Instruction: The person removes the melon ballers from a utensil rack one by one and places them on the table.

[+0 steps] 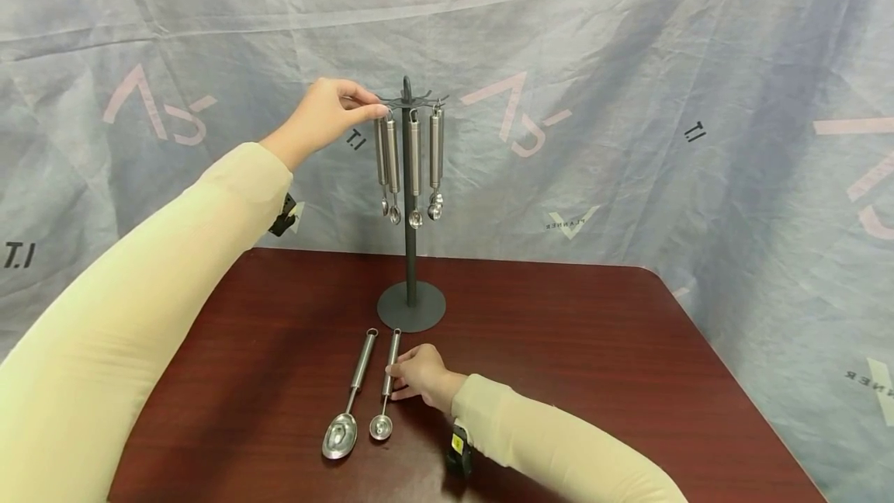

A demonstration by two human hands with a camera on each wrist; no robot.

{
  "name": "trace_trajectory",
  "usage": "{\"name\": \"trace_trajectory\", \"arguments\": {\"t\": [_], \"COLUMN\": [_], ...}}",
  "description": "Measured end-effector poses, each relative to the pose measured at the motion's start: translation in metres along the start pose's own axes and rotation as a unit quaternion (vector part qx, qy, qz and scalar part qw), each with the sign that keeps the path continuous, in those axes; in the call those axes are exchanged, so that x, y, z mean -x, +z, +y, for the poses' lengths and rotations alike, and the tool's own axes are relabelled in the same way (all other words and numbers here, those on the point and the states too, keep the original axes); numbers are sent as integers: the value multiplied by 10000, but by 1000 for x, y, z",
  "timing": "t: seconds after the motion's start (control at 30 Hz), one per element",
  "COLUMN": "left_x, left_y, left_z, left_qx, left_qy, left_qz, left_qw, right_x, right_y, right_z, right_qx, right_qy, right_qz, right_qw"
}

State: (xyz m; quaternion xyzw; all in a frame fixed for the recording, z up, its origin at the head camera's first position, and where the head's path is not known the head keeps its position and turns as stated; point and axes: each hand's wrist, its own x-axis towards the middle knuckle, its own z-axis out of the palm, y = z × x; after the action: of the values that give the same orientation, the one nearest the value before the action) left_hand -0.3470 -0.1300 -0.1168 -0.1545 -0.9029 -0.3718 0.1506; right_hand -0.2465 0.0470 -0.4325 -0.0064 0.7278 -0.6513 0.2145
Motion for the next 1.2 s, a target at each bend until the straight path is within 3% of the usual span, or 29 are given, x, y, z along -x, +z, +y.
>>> {"name": "trace_trajectory", "arguments": {"t": [0.27, 0.57, 1.2], "left_x": [2, 4, 6], "left_y": [1, 1, -1], "left_z": [1, 3, 1], "left_qx": [96, 186, 187], "left_qy": [-38, -69, -66], "left_qz": [24, 13, 75], "left_qw": [9999, 9998, 9998], "right_x": [3, 2, 8], "right_y": [4, 6, 9], "right_z": [-2, -6, -6], "right_qx": [264, 342, 420], "right_qy": [-8, 237, 258], "right_qz": [-1, -69, -138], "right_qw": [9997, 9991, 9987]}}
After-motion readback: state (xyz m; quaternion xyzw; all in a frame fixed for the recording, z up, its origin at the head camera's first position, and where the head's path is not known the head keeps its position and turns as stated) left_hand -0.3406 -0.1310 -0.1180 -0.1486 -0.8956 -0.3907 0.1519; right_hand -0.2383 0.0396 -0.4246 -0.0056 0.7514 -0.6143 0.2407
